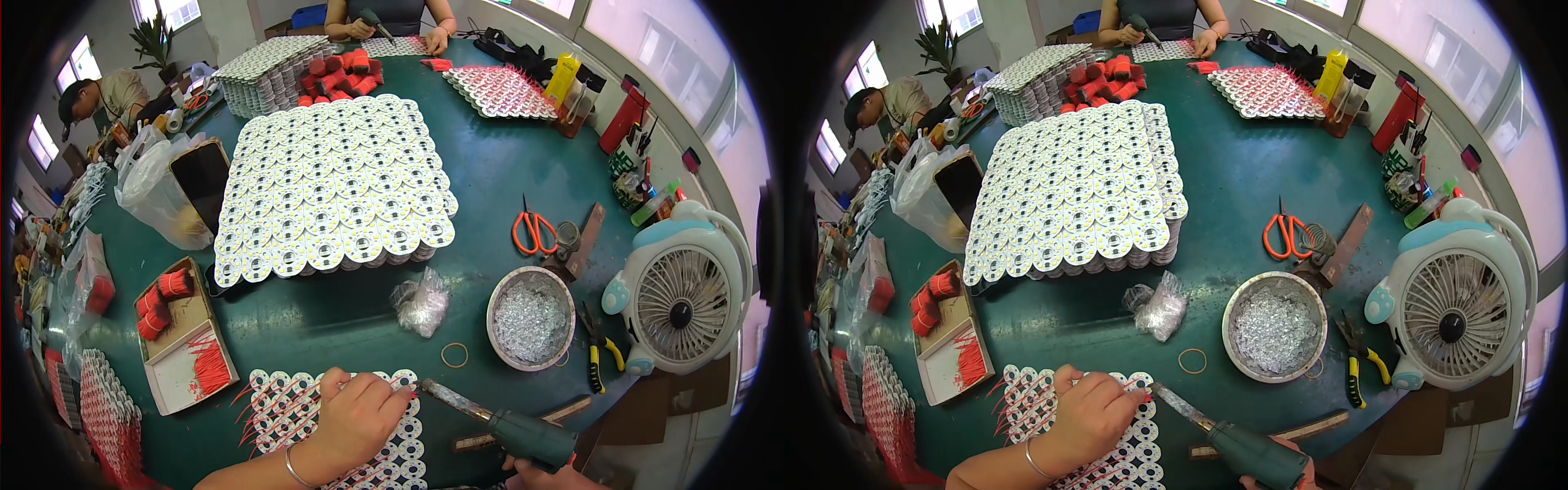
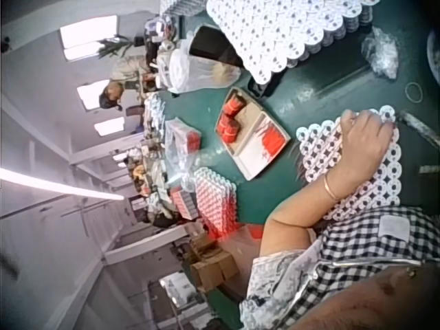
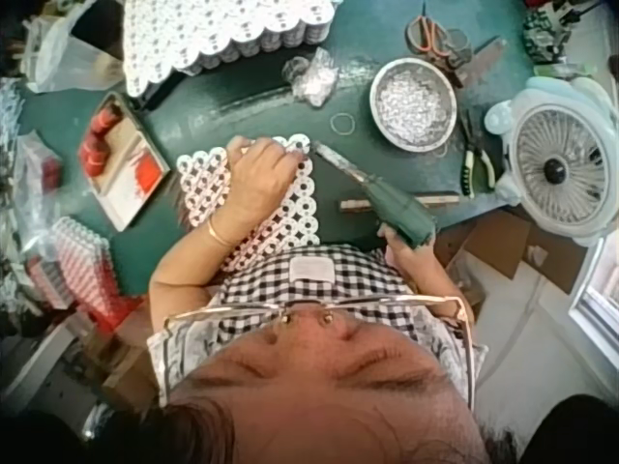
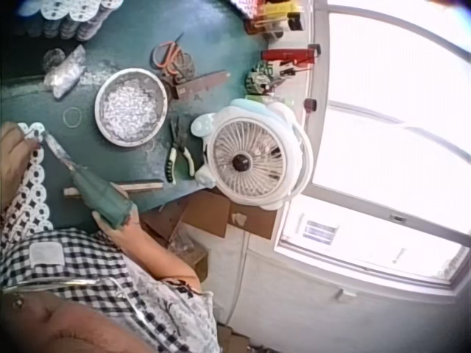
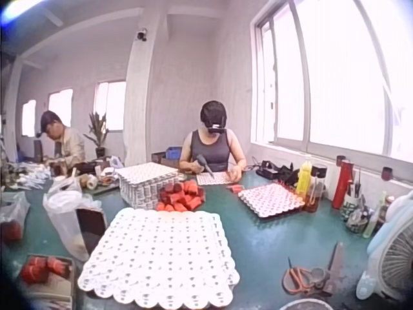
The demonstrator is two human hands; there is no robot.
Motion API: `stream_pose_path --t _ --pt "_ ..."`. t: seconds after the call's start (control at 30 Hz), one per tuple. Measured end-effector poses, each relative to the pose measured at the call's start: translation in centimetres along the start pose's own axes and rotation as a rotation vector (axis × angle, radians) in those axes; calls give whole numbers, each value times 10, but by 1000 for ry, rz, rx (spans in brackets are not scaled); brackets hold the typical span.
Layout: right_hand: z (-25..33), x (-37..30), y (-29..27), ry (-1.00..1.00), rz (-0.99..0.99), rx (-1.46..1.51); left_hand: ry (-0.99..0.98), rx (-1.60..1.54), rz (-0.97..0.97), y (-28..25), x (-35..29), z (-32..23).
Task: The person attaches red wires onto round LED circuit boards by placing the wires by hand and soldering them with a soldering iron.
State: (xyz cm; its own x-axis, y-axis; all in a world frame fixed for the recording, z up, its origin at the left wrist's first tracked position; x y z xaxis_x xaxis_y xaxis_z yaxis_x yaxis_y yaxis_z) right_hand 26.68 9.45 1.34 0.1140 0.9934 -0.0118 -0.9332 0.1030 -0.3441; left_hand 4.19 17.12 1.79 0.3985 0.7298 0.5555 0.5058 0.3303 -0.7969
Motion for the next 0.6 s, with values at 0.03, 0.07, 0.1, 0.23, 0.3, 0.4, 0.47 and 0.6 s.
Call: stream_pose_path --t 0.03,0.07,0.1,0.23,0.3,0.4,0.47,0.6 --pt "-1 -1 1 10 -6 2 0 -1 -1 -1 0 0" --pt "-1 -2 1 21 -12 5 -2 -4 7 -1 1 0" --pt "0 -1 2 20 -12 4 -4 -7 14 -1 1 0" --pt "5 2 3 -19 3 -20 -16 -16 21 -2 1 0" --pt "7 2 3 -32 7 -23 -8 -13 23 -1 2 0" --pt "9 5 5 -12 5 -20 -24 -25 33 0 1 0" --pt "23 11 10 -257 5 -127 -37 -6 46 0 -1 3" --pt "3 -5 1 -124 -62 -22 -14 -47 16 1 1 0"
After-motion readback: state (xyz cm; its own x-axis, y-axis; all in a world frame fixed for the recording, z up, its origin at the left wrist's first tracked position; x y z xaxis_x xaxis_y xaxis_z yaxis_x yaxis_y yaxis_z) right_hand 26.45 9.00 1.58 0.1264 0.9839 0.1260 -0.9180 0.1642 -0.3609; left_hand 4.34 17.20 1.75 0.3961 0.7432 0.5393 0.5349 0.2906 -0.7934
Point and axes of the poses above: each hand's wrist, its own x-axis towards the middle knuckle, its own y-axis out of the palm, z = x × y, the point moved 6 cm from there along x, towards the middle knuckle, and after that the axes turned 9 degrees about -z, right-handed, at the moved point
